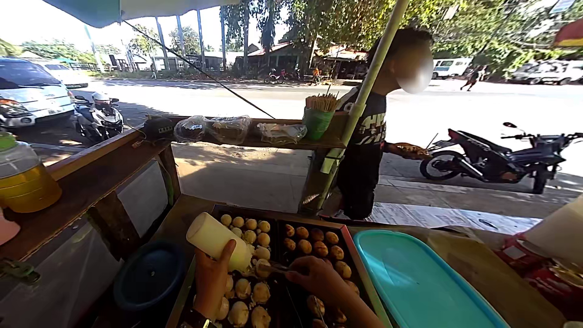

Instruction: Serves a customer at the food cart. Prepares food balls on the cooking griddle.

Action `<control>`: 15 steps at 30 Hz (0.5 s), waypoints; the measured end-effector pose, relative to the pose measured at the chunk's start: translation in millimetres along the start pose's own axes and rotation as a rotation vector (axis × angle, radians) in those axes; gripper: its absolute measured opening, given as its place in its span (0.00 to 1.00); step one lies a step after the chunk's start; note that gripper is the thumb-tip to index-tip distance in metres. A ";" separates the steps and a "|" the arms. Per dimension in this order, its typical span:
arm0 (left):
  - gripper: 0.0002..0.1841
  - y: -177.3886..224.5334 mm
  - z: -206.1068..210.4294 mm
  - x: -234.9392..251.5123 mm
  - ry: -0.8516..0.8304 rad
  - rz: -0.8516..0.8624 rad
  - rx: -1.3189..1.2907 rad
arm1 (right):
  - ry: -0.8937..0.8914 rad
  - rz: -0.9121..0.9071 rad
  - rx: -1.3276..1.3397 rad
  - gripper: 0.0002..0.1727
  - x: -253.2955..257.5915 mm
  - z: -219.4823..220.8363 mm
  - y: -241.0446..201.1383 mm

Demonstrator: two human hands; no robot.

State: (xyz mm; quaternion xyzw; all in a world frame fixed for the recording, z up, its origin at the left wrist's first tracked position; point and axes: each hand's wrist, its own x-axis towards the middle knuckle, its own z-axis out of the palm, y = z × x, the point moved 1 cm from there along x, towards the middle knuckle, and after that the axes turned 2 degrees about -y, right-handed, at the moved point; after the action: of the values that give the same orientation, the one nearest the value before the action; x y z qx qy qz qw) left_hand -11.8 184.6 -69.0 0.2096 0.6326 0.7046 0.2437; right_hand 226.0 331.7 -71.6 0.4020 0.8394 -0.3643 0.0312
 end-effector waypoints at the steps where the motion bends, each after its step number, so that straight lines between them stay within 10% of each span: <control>1: 0.47 -0.7 -2.1 0.7 0.013 -0.012 -0.026 | 0.014 0.014 -0.082 0.26 -2.0 3.4 -5.3; 15: 0.51 -8.4 -3.6 9.2 0.100 0.085 0.074 | -0.103 -0.085 -0.376 0.31 22.4 -8.5 -64.4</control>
State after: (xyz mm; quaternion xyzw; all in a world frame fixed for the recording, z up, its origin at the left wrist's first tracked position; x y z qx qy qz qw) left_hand -20.6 188.1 -77.9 0.2098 0.6600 0.7002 0.1737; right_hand 167.9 325.2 -35.3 0.3342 0.9062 -0.2222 0.1336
